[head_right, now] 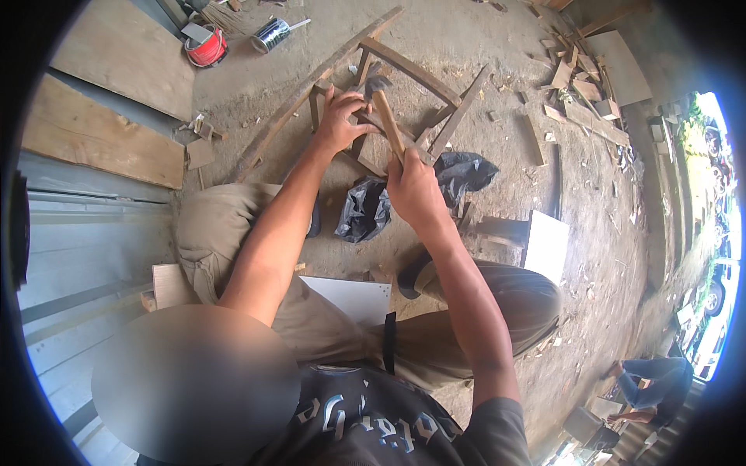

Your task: The person uses a hammer to strike and adjust joints on a wooden chair frame. They repeatedly reposition the chair and tap different sections to tighten or align the structure.

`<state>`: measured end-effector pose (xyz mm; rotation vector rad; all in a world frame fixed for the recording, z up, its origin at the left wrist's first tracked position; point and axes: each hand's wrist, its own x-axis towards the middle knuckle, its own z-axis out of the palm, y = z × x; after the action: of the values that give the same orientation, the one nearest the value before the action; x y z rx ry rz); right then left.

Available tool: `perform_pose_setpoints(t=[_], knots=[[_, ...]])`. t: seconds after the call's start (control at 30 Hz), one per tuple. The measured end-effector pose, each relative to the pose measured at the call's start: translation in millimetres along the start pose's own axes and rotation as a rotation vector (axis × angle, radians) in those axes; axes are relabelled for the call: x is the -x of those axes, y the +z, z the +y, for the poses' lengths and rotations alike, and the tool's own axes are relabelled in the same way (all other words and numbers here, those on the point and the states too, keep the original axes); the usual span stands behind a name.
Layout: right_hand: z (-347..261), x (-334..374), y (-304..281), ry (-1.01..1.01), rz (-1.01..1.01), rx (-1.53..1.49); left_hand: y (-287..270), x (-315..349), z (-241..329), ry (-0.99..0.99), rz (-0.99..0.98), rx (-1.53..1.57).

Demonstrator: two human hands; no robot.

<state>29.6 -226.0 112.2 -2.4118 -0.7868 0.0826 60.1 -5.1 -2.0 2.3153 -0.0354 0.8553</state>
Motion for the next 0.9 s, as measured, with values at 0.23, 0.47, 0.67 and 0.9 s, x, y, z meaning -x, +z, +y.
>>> perform_pose_setpoints(t=[0.23, 0.47, 0.67, 0.9], knots=[[-35, -3, -21, 0.073, 0.093, -0.268, -6, 4, -1, -0.031, -0.012, 0.016], [-30, -7, -29, 0.070, -0.009, -0.144, -5, 3, 2, -0.028, -0.007, 0.015], [-17, 3, -11, -0.003, 0.005, -0.066, -4, 2, 3, -0.009, -0.002, 0.009], [-39, -4, -29, 0.099, 0.063, -0.234, -4, 7, 2, -0.016, 0.016, 0.000]])
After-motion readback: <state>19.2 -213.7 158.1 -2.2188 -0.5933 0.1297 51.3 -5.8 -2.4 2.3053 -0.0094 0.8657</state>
